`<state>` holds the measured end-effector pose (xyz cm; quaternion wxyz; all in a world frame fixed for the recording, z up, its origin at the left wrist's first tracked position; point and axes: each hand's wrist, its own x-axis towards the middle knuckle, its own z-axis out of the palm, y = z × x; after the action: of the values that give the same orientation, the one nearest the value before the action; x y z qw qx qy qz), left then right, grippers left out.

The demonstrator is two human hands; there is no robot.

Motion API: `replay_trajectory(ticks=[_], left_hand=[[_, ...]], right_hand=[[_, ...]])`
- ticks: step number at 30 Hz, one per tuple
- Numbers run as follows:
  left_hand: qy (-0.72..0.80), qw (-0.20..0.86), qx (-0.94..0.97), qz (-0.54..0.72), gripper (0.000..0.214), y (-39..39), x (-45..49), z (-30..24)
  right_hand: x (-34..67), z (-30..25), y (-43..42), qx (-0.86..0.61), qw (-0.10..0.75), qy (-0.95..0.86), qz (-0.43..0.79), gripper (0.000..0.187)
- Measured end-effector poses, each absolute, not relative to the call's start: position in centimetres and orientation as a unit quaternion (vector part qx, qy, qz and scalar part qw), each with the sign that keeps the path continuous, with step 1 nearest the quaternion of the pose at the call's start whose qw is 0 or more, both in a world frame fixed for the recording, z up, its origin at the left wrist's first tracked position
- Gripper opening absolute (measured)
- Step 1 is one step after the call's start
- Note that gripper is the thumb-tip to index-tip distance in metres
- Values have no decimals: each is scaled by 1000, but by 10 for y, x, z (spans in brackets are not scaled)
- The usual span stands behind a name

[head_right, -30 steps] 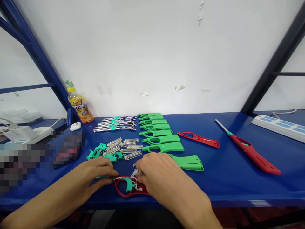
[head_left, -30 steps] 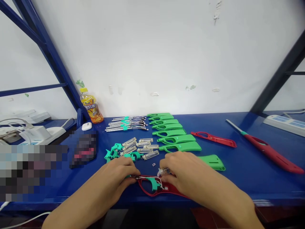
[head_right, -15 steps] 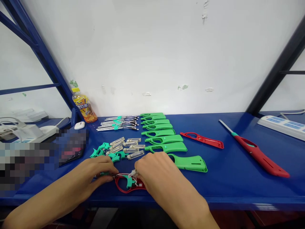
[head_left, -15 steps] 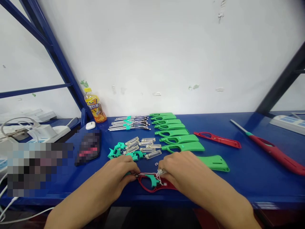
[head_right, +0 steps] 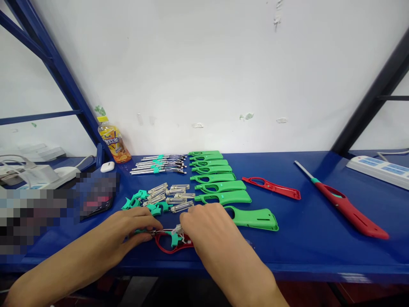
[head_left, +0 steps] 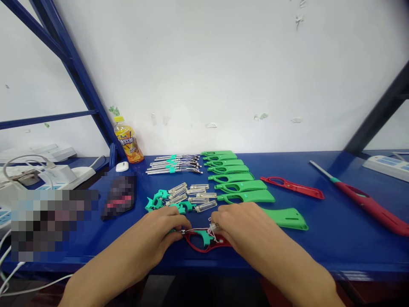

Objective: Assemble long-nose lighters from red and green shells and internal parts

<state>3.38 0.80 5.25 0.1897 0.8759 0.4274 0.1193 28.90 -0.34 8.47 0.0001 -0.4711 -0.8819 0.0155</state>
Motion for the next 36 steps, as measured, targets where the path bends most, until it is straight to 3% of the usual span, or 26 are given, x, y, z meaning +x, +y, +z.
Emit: replay_trajectory(ticks=[6,16,26,36], left_hand=[[436,179,876,103,27,11,33,54],[439,183,872,118,28,12,27,50],[434,188,873,118,29,11,28,52],[432,184,875,116,31,12,29,52]], right_hand=[[284,78,0,-444,29,-894,-57,24],[285,73,3,-430,38,-899,-77,22],[296,80,-2,-420,74,-905,0,26],[289,70,4,-436,63,-898,-13,21]])
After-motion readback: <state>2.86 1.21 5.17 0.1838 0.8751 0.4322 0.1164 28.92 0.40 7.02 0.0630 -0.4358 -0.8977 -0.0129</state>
